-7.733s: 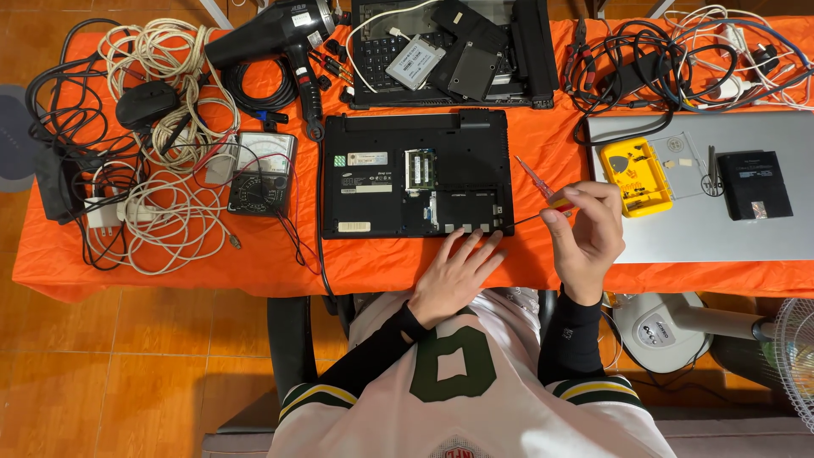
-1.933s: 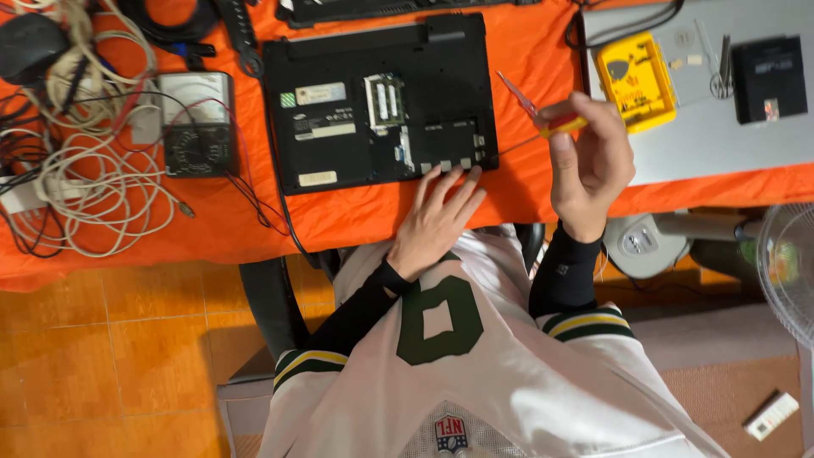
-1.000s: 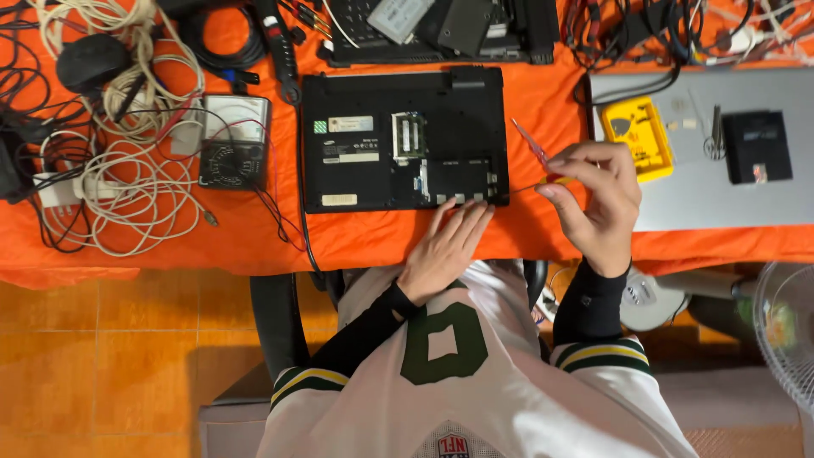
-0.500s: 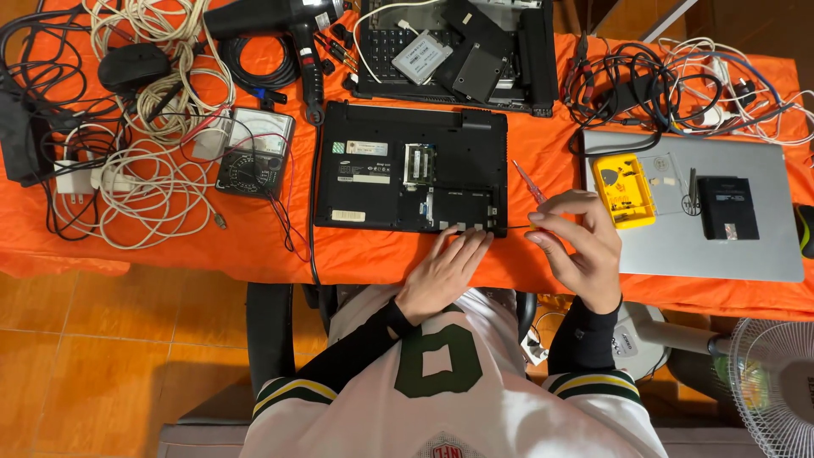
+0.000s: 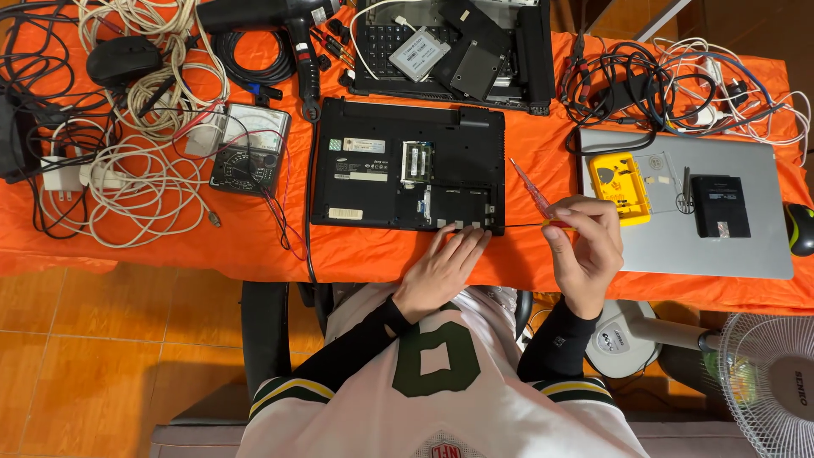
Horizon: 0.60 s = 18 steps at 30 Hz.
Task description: The recorder uses a screwdriver to unscrew the back panel of a laptop.
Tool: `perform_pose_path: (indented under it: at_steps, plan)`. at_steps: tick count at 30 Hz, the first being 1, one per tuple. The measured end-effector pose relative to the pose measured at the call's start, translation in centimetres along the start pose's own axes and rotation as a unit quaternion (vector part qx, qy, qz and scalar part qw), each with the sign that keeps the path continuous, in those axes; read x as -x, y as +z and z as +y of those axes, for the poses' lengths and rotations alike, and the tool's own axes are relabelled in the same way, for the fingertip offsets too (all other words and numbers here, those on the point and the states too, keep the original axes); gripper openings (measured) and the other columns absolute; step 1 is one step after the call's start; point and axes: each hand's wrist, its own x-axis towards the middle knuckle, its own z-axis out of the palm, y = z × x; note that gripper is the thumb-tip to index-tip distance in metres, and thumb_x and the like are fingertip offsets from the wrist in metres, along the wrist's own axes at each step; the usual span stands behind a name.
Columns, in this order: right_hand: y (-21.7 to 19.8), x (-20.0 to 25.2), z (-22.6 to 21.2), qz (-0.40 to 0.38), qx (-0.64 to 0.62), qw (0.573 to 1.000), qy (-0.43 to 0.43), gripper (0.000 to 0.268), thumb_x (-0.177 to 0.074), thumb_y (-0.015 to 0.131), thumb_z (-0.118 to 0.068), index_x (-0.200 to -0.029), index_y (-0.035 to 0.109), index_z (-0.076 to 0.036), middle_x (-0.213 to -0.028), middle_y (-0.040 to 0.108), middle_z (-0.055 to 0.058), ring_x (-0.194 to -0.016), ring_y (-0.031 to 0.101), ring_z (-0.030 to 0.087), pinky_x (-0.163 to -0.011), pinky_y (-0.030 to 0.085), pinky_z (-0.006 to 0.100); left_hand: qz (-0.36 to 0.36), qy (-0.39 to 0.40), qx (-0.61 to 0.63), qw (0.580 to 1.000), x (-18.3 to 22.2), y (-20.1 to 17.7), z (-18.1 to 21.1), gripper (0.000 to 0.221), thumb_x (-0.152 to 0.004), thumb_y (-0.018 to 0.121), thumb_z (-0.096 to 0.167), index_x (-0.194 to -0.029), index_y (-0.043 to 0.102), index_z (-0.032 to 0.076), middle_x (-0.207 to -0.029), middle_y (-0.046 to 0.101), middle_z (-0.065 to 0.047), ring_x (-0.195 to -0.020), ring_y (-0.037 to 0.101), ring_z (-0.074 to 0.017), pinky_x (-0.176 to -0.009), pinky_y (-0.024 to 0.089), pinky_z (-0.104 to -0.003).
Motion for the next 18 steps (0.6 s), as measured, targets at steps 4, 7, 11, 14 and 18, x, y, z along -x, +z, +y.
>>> perform_pose_path:
  at_steps: [4,7,11,14,18]
  plan:
    - [0.17,0.17,0.02,0.005,-0.003,1.0,0.008,0.027,-0.1,0.073,0.005,-0.125,0.063,0.0,-0.116,0.058,0.01,-0.103,0.065,0.023,-0.09,0.055,0.032,0.004,0.0,-0.015,1.0,-0.09,-0.06,0.08,0.068,-0.088,0.061,0.019,-0.149,0.044,-0.004,-0.146,0.05,-0.015,-0.141,0.044,-0.0253,-0.124,0.03,-0.048]
    - [0.28,0.18,-0.08,0.018,-0.025,0.999,0.022,0.027,-0.103,0.069,0.004,-0.128,0.059,-0.001,-0.117,0.062,0.01,-0.104,0.067,0.022,-0.091,0.057,0.032,0.004,0.0,0.002,1.0,-0.12,-0.09,0.06,0.069,-0.087,0.061,0.02,-0.149,0.044,-0.005,-0.145,0.05,-0.015,-0.141,0.045,-0.0258,-0.123,0.03,-0.049]
    - [0.4,0.02,-0.19,0.011,0.003,1.0,0.015,0.026,-0.101,0.069,0.005,-0.125,0.061,0.0,-0.121,0.061,0.013,-0.104,0.064,0.024,-0.093,0.054,0.034,0.005,-0.002,0.001,1.0,-0.08,0.08,0.06,0.068,-0.088,0.061,0.019,-0.15,0.044,-0.005,-0.143,0.05,-0.015,-0.139,0.045,-0.0256,-0.123,0.03,-0.048]
    - [0.54,0.01,0.21,0.012,0.003,1.0,-0.007,0.026,-0.099,0.073,0.004,-0.122,0.062,-0.001,-0.12,0.057,0.013,-0.104,0.063,0.024,-0.094,0.054,0.034,0.003,-0.001,0.004,1.0,-0.15,0.09,0.03,0.069,-0.088,0.061,0.019,-0.15,0.044,-0.005,-0.143,0.05,-0.015,-0.138,0.045,-0.0256,-0.123,0.03,-0.048]
    - [0.69,0.44,0.57,0.023,0.002,1.0,-0.005,0.027,-0.101,0.074,0.005,-0.124,0.062,-0.002,-0.115,0.058,0.011,-0.102,0.065,0.024,-0.092,0.056,0.034,0.007,-0.001,0.0,1.0,-0.08,0.37,0.04,0.067,-0.089,0.06,0.019,-0.15,0.044,-0.004,-0.143,0.05,-0.015,-0.139,0.045,-0.0256,-0.123,0.03,-0.049]
